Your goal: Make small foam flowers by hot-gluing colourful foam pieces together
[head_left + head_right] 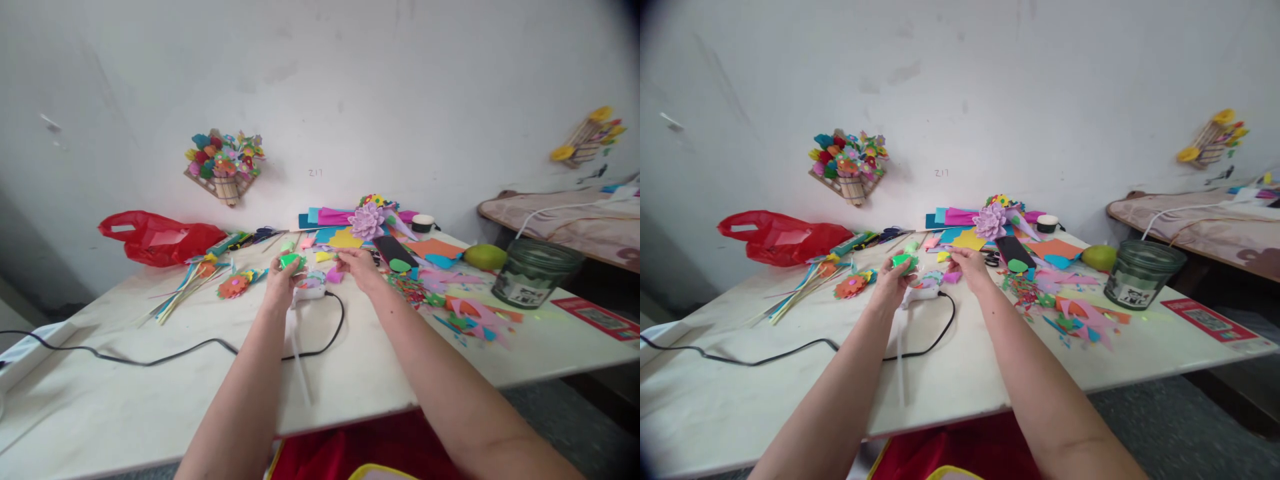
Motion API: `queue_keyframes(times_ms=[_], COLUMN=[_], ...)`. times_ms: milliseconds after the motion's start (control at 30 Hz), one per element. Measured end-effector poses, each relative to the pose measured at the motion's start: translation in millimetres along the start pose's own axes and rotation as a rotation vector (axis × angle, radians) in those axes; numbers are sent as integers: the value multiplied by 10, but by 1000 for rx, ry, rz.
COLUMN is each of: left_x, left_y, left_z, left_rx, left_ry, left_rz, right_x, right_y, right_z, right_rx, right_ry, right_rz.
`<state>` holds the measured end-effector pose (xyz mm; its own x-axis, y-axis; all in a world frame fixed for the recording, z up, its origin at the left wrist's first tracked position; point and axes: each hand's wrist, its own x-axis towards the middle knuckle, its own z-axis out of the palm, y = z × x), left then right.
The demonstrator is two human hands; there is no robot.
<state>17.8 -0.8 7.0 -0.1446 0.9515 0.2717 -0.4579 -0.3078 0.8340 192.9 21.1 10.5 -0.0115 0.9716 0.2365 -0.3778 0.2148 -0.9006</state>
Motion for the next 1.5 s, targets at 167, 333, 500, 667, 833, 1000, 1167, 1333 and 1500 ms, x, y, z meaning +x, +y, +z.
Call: queue_keyframes(times_ms=[167,333,500,667,833,1000,1167,1333,1500], left_x=[11,-2,-14,-10,-23,-18,8,-9,-47], left_y=[-25,-28,-23,-33,-27,-34,-67,-54,-41], left_z=[-13,-2,6,4,8,2,-7,6,26], left_rx=[1,16,22,27,37,56,88,73,128], left_ry=[-20,-29,-35,-57,-86,-83,22,-31,-185], left_rz=[-25,-40,-47,-45,-51,-57,-56,-123,-192], right_x=[-23,-22,-21,-7,1,-14,-23,-34,-58], right_y=[35,57,61,71,100,112,113,125,131], right_z=[14,-14,-12,-9,-14,-17,12,62,119], right_rx=[68,78,78,88,57,39,36,30,-70], right_ry=[-179,-244,-217,-165,-175,-218,-227,-219,-189], right_rz=[77,112,104,105,94,88,129,97,-23])
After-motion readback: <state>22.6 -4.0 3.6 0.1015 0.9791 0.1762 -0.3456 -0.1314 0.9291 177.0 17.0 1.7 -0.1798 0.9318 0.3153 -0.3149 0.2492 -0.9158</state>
